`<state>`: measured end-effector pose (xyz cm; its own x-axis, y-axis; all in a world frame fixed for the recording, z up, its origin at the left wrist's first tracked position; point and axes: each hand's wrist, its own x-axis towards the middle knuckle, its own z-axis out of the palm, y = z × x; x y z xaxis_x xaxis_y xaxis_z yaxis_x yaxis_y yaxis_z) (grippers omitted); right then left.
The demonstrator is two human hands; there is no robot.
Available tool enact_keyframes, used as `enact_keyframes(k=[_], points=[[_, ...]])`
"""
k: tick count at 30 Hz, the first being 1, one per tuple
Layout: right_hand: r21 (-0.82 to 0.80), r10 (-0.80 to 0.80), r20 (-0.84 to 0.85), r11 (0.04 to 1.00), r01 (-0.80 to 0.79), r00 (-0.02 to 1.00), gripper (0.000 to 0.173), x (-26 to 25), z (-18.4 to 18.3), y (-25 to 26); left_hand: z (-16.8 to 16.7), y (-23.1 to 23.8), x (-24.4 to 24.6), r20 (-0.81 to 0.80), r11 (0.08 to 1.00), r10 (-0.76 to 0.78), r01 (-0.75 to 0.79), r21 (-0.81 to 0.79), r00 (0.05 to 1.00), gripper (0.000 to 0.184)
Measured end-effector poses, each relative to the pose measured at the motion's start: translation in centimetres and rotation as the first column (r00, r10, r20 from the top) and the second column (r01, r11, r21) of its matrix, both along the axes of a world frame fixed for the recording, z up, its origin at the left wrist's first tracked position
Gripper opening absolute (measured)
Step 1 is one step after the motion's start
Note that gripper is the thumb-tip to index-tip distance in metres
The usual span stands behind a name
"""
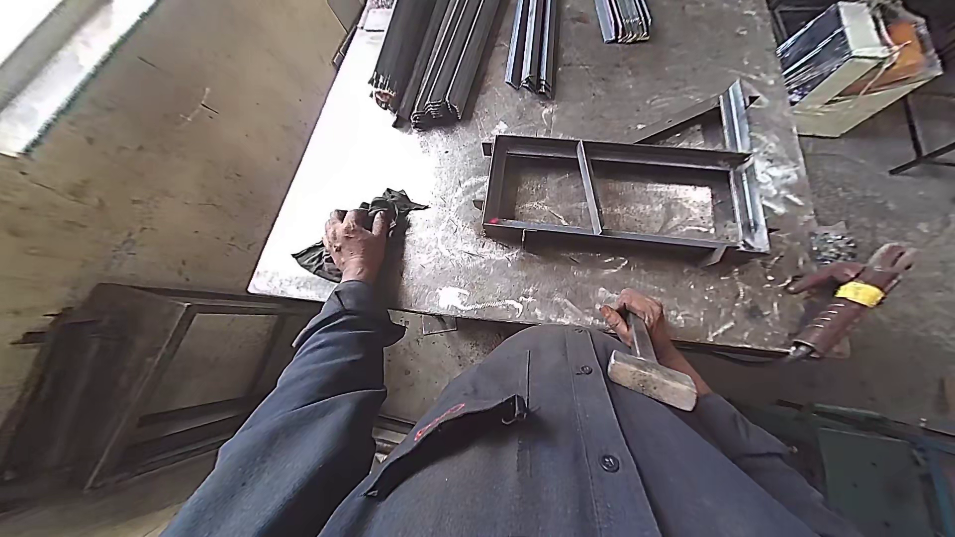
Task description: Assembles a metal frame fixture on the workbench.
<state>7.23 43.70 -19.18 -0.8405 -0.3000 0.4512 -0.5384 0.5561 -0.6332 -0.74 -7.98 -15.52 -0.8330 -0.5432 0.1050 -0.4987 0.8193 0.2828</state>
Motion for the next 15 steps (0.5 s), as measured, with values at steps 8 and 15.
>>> enact_keyframes(k=[8, 15], points=[[-0.048, -0.012, 0.054, 0.999, 0.015, 0.998, 0.038, 0.03, -0.20, 0.13, 0.18, 0.13, 0.04, 0.001, 1.000, 0.000, 0.000, -0.008, 1.000, 0.060], [-0.052, -0.013, 0.059, 0.999, 0.016, 0.998, 0.042, 0.04, 0.05, 0.02, 0.03, 0.02, 0.02, 0.000, 1.000, -0.005, 0.005, -0.009, 1.000, 0.059]])
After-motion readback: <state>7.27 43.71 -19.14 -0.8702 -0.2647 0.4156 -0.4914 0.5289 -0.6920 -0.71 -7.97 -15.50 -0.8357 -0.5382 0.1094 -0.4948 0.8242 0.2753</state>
